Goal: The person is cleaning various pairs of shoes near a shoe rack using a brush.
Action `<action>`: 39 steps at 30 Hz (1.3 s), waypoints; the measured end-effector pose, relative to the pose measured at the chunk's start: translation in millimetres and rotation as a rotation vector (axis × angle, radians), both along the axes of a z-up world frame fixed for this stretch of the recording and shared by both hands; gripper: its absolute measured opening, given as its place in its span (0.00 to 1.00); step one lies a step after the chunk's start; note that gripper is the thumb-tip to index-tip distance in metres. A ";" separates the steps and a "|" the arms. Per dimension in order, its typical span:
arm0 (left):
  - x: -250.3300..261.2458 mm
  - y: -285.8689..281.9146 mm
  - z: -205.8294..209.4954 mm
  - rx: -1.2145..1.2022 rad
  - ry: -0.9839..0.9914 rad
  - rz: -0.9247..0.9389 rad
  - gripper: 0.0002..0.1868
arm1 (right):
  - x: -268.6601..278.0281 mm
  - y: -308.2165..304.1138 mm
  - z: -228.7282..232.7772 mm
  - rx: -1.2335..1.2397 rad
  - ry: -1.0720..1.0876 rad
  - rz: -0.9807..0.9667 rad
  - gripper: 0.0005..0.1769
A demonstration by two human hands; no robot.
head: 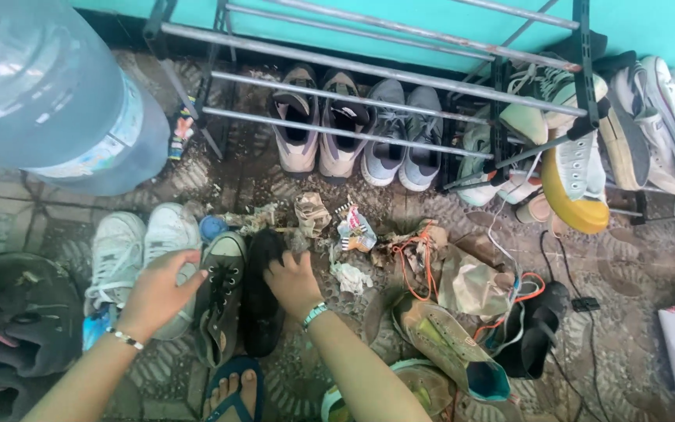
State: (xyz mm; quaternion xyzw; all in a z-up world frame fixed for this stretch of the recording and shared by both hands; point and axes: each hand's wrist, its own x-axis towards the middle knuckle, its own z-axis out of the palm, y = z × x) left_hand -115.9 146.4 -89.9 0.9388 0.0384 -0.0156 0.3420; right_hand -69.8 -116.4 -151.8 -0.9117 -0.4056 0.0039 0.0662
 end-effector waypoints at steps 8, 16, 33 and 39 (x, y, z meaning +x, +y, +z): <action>10.9 3.7 14.7 0.059 -0.129 0.058 0.17 | -6.0 -56.2 23.0 0.154 0.074 0.001 0.07; 42.3 -78.7 66.0 -0.115 -0.161 -0.344 0.21 | 11.3 -101.0 113.6 0.483 0.376 -0.091 0.16; 66.7 -137.3 70.9 -0.446 0.082 -0.796 0.19 | -2.6 -153.9 147.2 0.693 0.722 -0.378 0.18; 74.1 -143.3 58.2 -0.441 0.045 -0.667 0.23 | -3.8 -158.1 107.0 0.709 0.718 -0.338 0.16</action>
